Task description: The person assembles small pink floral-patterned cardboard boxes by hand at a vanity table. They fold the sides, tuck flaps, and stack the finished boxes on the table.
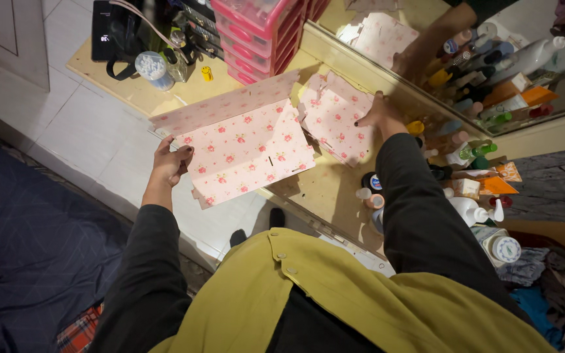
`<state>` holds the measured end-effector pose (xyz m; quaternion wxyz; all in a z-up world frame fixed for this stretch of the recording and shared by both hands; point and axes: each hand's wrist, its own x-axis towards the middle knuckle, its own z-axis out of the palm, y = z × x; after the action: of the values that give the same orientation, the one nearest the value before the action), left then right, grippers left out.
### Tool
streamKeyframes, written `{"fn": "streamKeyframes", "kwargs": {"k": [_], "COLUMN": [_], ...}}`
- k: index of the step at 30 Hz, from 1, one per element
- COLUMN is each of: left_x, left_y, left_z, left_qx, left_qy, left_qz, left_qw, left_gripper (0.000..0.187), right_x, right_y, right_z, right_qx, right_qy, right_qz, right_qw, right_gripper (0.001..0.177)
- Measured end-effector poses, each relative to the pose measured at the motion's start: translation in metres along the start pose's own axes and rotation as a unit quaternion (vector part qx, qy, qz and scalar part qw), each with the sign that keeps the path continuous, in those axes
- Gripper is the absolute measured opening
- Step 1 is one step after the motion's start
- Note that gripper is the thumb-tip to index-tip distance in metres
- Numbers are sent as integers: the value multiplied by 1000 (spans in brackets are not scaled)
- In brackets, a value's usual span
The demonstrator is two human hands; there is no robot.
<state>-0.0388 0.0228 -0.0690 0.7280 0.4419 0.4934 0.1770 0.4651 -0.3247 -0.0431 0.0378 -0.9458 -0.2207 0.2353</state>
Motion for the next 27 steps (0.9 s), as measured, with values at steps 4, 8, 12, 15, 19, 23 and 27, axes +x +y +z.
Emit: {"fn": "streamKeyframes", "kwargs": {"k": [4, 8, 12, 15, 19, 23, 27], "left_x": [-2, 1, 5, 7, 9, 11, 18], "left_y": [1, 1, -2, -3, -3, -3, -7], "left_z": [1, 1, -1, -2, -3, -5, -9], "left_qx": [3, 1, 3, -5, -12, 11, 9], "left_qy": [8, 8, 6, 1, -1, -14, -42], "left_qz": [-3, -8, -8, -5, -10, -6, 12], "left_qw": [1000, 1000, 1000, 1000, 1000, 1000, 999], "left_gripper": [76, 74, 74, 74, 71, 68, 67], "right_x": [18, 26, 28, 32, 30, -4, -73], "right_y": [19, 33, 33, 34, 43, 48, 36], "right_z": [10, 14, 3, -13, -35, -55, -74], "right_qx": [13, -2, -71, -51, 167, 242, 259], "right_qy": [-10, 20, 64, 88, 14, 83, 145], "right_qz": [-19, -48, -77, -92, -91, -184, -129], "right_qw": [1000, 999, 992, 991, 982, 949, 946], "right_gripper": [126, 112, 95, 79, 54, 32, 21]}}
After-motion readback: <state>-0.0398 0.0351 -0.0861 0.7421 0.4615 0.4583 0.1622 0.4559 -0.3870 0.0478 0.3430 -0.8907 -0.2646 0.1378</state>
